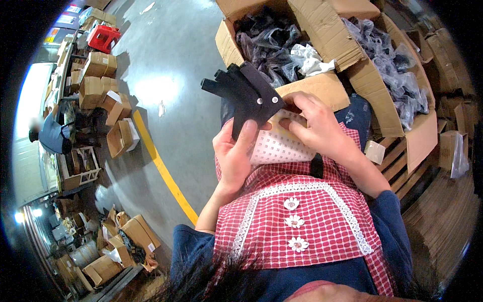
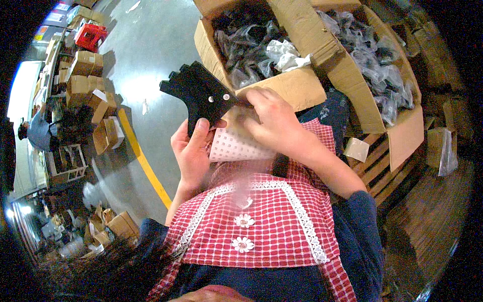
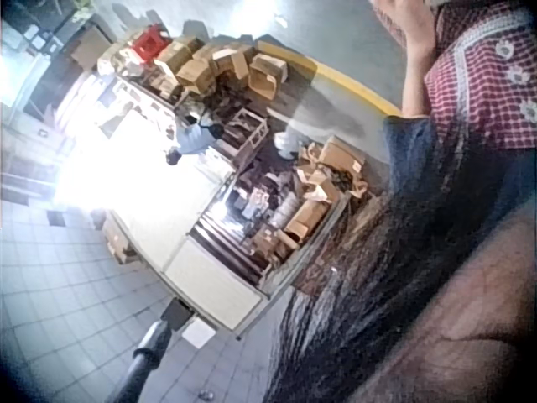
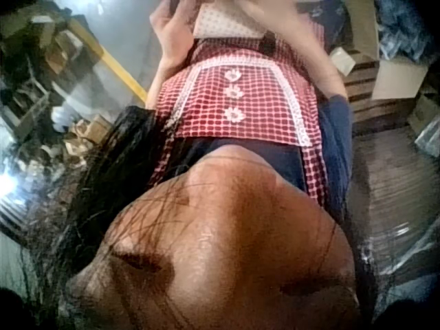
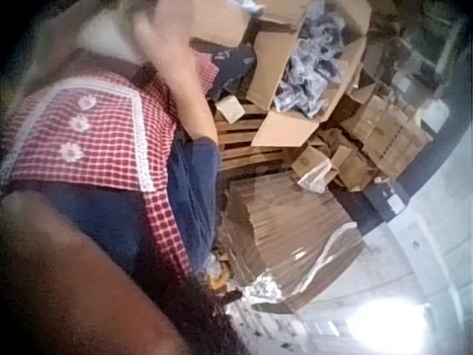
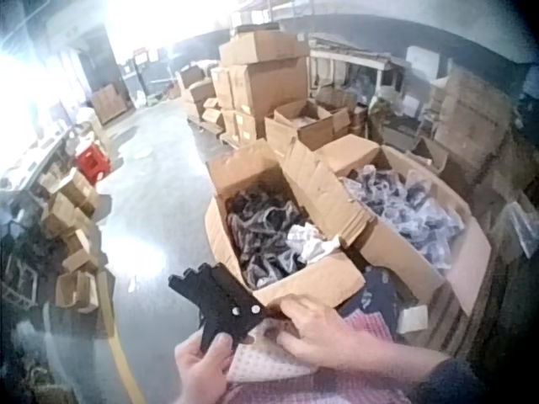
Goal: The person takes black plastic parts from a box, wipes them with a cloth, applies small adhesive labels to them, and puts the finished items into plastic bags.
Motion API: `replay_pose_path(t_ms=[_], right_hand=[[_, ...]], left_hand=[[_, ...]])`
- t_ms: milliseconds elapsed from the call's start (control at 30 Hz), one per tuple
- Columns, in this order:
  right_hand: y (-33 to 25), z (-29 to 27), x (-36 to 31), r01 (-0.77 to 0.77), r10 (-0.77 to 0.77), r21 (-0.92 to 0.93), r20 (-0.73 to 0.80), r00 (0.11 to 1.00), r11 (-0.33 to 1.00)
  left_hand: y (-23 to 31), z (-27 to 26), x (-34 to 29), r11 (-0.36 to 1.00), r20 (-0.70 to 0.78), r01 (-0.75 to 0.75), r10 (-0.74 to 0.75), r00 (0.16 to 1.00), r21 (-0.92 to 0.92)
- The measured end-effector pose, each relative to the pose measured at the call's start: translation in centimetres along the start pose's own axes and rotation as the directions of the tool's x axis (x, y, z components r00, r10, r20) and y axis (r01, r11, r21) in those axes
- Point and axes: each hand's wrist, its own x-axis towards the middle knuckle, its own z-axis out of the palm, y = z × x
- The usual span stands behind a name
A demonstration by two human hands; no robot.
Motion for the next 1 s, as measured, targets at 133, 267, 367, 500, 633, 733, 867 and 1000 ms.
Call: replay_pose_path(t_ms=[133,267,367,500,633,733,867,1000], right_hand=[[-0.3,1.2,0.0,0.001,0.007,0.044,-0.164,0.986,0.999],[-0.2,2.0,-0.2,0.016,0.0,0.073,-0.216,0.976,0.997],[-0.2,2.2,-0.5,0.059,-0.052,0.022,-0.251,0.967,0.998],[0.3,2.9,-1.0,0.131,-0.145,-0.067,-0.299,0.943,0.989],[0.0,2.9,-1.1,0.103,-0.108,-0.034,-0.271,0.956,0.994],[0.3,3.1,-1.1,0.099,-0.107,-0.046,-0.267,0.958,0.994],[0.2,3.0,-1.1,0.126,-0.141,-0.072,-0.276,0.951,0.989],[0.8,3.3,-1.2,0.132,-0.143,-0.061,-0.244,0.959,0.989]], left_hand=[[0.4,0.9,-0.1,1.0,-0.041,-0.021,0.02,0.999,-0.021],[-0.2,0.4,0.1,0.998,-0.035,0.005,-0.007,0.999,-0.064],[-0.1,0.6,0.1,0.989,-0.049,0.033,-0.04,0.998,-0.147],[-0.4,0.9,0.1,0.985,-0.093,0.045,-0.061,0.994,-0.165],[-0.7,0.5,0.2,0.978,-0.053,0.079,-0.091,0.994,-0.192],[-1.0,0.4,0.3,0.977,-0.037,0.075,-0.084,0.996,-0.202],[-0.8,0.7,0.4,0.976,-0.045,0.075,-0.086,0.995,-0.204],[-0.6,1.3,0.3,0.979,-0.076,0.082,-0.097,0.992,-0.189]])
